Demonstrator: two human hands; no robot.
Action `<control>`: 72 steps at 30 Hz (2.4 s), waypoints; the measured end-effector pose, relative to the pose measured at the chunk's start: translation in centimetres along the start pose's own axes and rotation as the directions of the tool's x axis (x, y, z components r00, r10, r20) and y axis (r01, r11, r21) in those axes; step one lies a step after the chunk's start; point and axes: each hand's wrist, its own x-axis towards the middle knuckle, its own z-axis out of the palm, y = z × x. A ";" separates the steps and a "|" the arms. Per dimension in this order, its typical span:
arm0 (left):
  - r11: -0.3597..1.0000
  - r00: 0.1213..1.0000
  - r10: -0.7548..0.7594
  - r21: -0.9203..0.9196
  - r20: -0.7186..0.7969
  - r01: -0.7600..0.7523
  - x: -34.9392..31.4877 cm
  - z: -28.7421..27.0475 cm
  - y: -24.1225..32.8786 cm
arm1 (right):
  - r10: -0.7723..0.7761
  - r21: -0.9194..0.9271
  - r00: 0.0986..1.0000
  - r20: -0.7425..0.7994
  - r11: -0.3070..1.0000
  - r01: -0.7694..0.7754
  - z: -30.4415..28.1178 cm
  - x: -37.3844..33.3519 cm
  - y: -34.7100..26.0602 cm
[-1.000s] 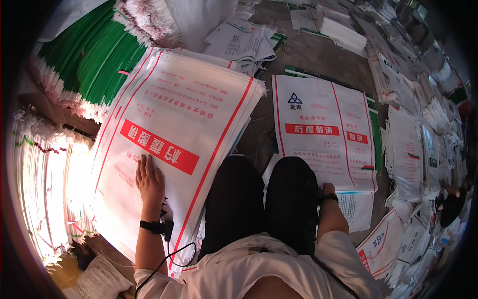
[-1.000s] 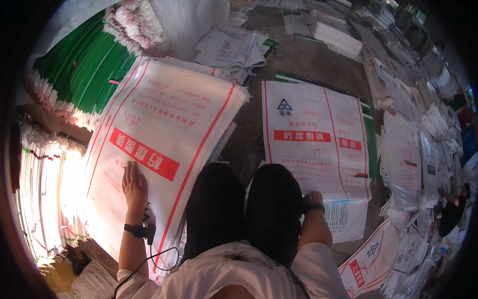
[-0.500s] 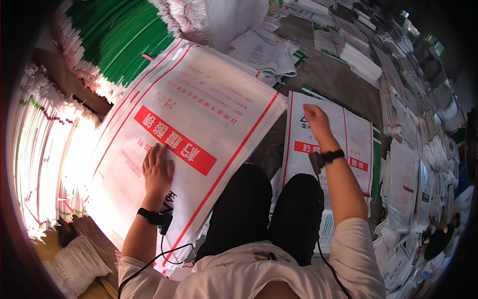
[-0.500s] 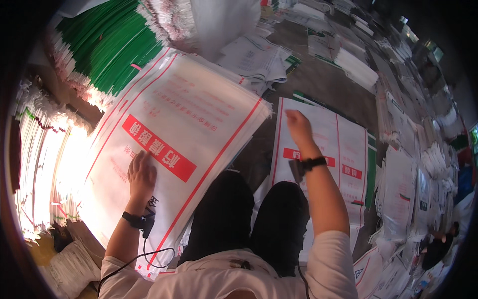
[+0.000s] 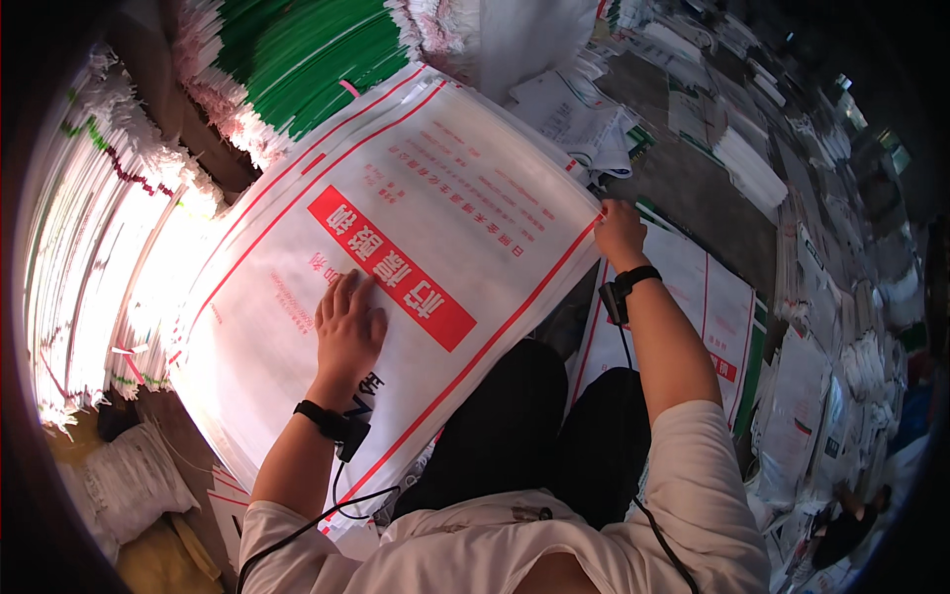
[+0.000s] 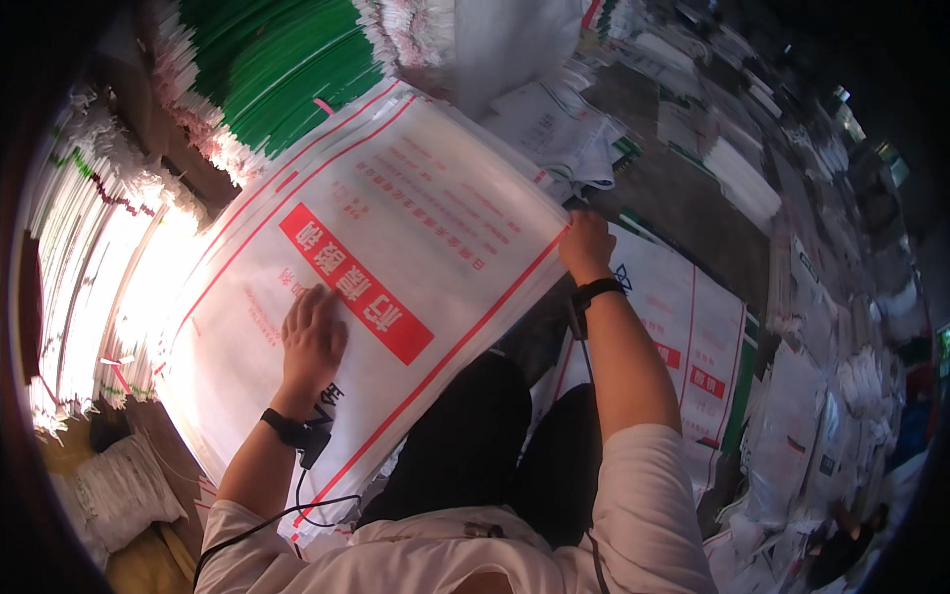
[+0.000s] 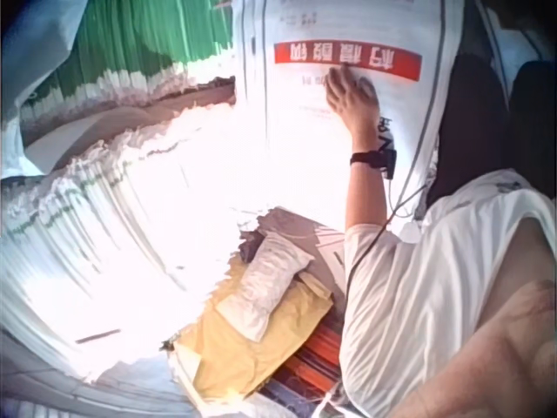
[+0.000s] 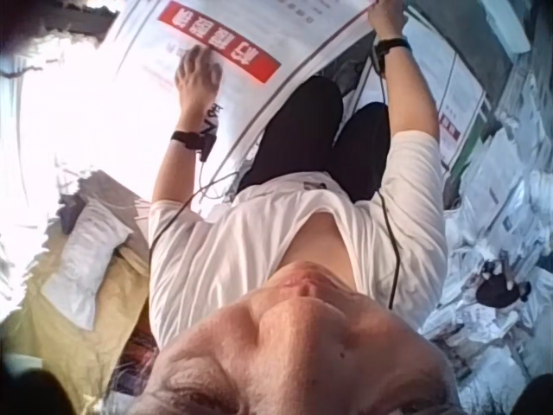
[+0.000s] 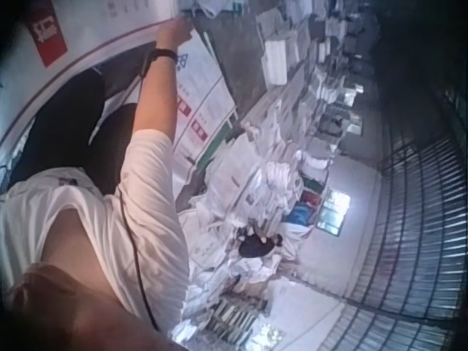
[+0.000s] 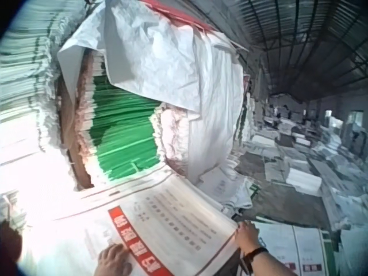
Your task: Sort and inspect plastic food additive packaging bags in a warehouse.
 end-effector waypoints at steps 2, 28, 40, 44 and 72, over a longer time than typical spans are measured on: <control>1.000 1.000 0.007 -0.003 0.004 -0.007 0.0 0.2 -0.1 | 0.005 0.042 0.998 0.058 0.999 -0.007 -0.5 0.4 -0.3; 0.799 0.889 0.408 -0.552 0.207 -0.238 -8.0 -8.3 9.1 | -0.365 0.927 0.931 -0.001 -0.350 -0.136 -24.0 -2.2 -6.6; 0.994 0.963 -0.100 0.006 -0.251 0.105 -4.5 -16.9 4.4 | -0.378 0.924 0.857 -0.351 0.010 0.383 -29.4 -6.2 3.2; 0.989 0.892 0.075 0.146 -0.446 -0.011 1.8 -19.0 3.1 | -0.246 0.857 0.904 -0.349 0.306 0.414 -28.5 -7.5 7.4; 0.972 0.893 0.189 0.050 0.409 -0.229 1.9 1.5 6.5 | 0.204 0.687 0.880 0.428 0.560 -0.464 2.9 -42.9 32.4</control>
